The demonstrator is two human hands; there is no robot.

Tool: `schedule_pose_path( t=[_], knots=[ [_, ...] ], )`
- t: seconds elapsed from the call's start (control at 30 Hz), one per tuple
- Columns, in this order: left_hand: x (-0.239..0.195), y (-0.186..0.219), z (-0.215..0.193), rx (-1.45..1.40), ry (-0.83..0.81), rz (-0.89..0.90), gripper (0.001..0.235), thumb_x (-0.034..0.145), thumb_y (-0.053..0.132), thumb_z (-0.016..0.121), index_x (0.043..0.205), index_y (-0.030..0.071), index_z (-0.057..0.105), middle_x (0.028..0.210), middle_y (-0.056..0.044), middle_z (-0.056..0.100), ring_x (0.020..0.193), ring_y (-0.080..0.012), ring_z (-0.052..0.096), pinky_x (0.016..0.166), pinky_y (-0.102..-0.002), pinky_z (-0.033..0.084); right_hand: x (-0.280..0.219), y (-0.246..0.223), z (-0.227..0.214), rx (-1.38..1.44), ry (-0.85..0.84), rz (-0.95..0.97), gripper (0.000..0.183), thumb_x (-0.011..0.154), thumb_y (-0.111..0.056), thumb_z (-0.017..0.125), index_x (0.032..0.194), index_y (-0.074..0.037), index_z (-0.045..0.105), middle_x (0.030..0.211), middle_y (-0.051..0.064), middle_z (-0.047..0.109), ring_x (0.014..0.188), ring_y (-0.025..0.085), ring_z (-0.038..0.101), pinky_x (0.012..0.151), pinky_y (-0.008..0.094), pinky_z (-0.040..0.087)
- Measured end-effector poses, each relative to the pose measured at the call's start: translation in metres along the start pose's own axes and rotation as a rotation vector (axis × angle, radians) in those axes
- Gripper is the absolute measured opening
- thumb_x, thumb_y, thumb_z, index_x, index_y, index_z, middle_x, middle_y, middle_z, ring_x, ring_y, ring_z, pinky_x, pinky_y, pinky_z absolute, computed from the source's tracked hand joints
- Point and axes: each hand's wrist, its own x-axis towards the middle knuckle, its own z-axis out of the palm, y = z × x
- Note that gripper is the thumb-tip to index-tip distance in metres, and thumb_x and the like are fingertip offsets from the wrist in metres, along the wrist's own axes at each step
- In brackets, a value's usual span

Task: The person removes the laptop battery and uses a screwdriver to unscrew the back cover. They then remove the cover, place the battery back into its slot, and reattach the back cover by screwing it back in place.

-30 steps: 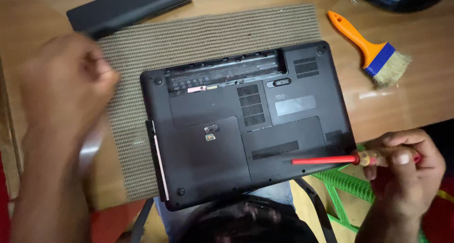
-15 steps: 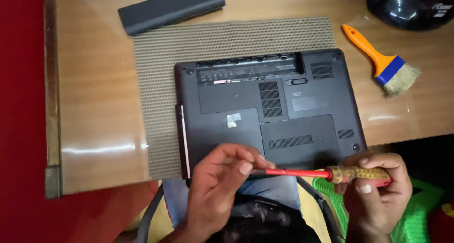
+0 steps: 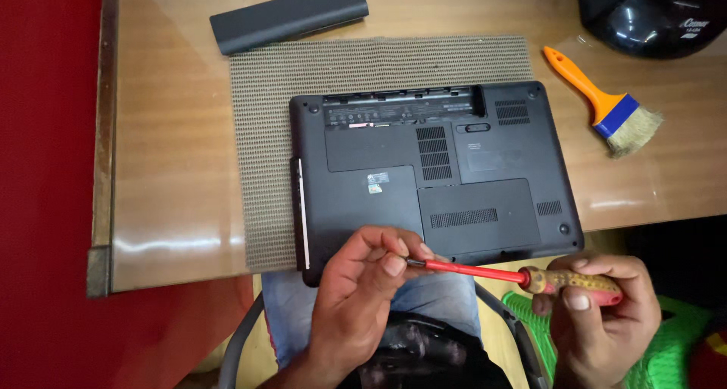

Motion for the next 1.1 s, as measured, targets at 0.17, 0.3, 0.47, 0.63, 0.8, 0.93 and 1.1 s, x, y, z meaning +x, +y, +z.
schedule_pose_path(
  t=[0.17, 0.3, 0.47, 0.63, 0.8, 0.93, 1.1],
  knots=[
    [-0.005, 0.003, 0.003, 0.112, 0.001, 0.084, 0.013, 0.102, 0.016, 0.06, 0.104, 0.003, 0.059, 0.104, -0.016, 0.065, 0.102, -0.0301, 0.069, 0.097, -0.045, 0.059, -0.003, -0.004, 0.002, -0.053, -0.013, 0.003, 0.028, 0.094, -0.027, 0.067, 0.105, -0.006, 0.052, 0.088, 0.013, 0.061, 0.051, 0.014, 0.059, 0.049, 0.02, 0.048],
    [-0.013, -0.002, 0.006, 0.204, 0.026, 0.233, 0.007, 0.102, 0.008, 0.056, 0.103, 0.001, 0.058, 0.099, -0.02, 0.065, 0.098, -0.0354, 0.071, 0.097, -0.048, 0.061, -0.001, -0.005, 0.002, 0.021, -0.089, 0.053, 0.019, 0.097, -0.022, 0.065, 0.106, -0.006, 0.058, 0.082, 0.011, 0.067, 0.046, 0.012, 0.06, 0.046, 0.021, 0.05],
    [-0.023, -0.01, 0.0, 0.31, 0.066, 0.321, 0.004, 0.1, 0.002, 0.057, 0.104, 0.001, 0.059, 0.1, -0.019, 0.068, 0.098, -0.0364, 0.075, 0.095, -0.046, 0.061, 0.001, 0.018, -0.006, 0.298, -0.18, 0.277, 0.026, 0.095, -0.018, 0.072, 0.112, -0.002, 0.059, 0.08, 0.017, 0.072, 0.046, 0.016, 0.06, 0.043, 0.025, 0.051],
    [-0.028, -0.018, -0.008, 0.343, 0.123, 0.39, 0.009, 0.095, -0.006, 0.06, 0.101, 0.0, 0.06, 0.097, -0.02, 0.069, 0.094, -0.039, 0.078, 0.09, -0.045, 0.065, -0.007, 0.024, -0.005, 0.319, -0.152, 0.343, 0.035, 0.092, -0.019, 0.074, 0.115, 0.0, 0.054, 0.086, 0.025, 0.071, 0.056, 0.023, 0.065, 0.052, 0.028, 0.053],
    [-0.032, -0.021, -0.019, 0.324, 0.19, 0.348, 0.015, 0.091, -0.009, 0.063, 0.101, 0.001, 0.06, 0.097, -0.021, 0.072, 0.093, -0.0374, 0.079, 0.089, -0.041, 0.062, -0.004, 0.007, 0.002, -0.004, -0.217, 0.116, 0.043, 0.081, -0.013, 0.076, 0.117, -0.005, 0.054, 0.101, 0.015, 0.067, 0.1, 0.025, 0.069, 0.093, 0.036, 0.062],
    [-0.03, -0.018, -0.022, 0.341, 0.169, 0.353, 0.015, 0.091, -0.01, 0.064, 0.101, 0.001, 0.061, 0.097, -0.021, 0.073, 0.092, -0.0354, 0.079, 0.089, -0.04, 0.062, -0.006, 0.012, -0.004, 0.183, -0.202, 0.108, 0.056, 0.077, -0.004, 0.08, 0.122, -0.008, 0.046, 0.103, 0.019, 0.068, 0.1, 0.024, 0.07, 0.089, 0.036, 0.066],
    [-0.022, -0.005, -0.015, 0.631, 0.092, 0.447, 0.012, 0.086, -0.007, 0.07, 0.09, 0.003, 0.067, 0.099, -0.017, 0.067, 0.08, -0.0252, 0.077, 0.077, -0.031, 0.066, -0.01, 0.021, -0.009, 0.626, -0.168, 0.125, 0.043, 0.087, -0.004, 0.074, 0.122, -0.009, 0.049, 0.11, 0.019, 0.055, 0.109, 0.03, 0.059, 0.09, 0.056, 0.06]
  ],
)
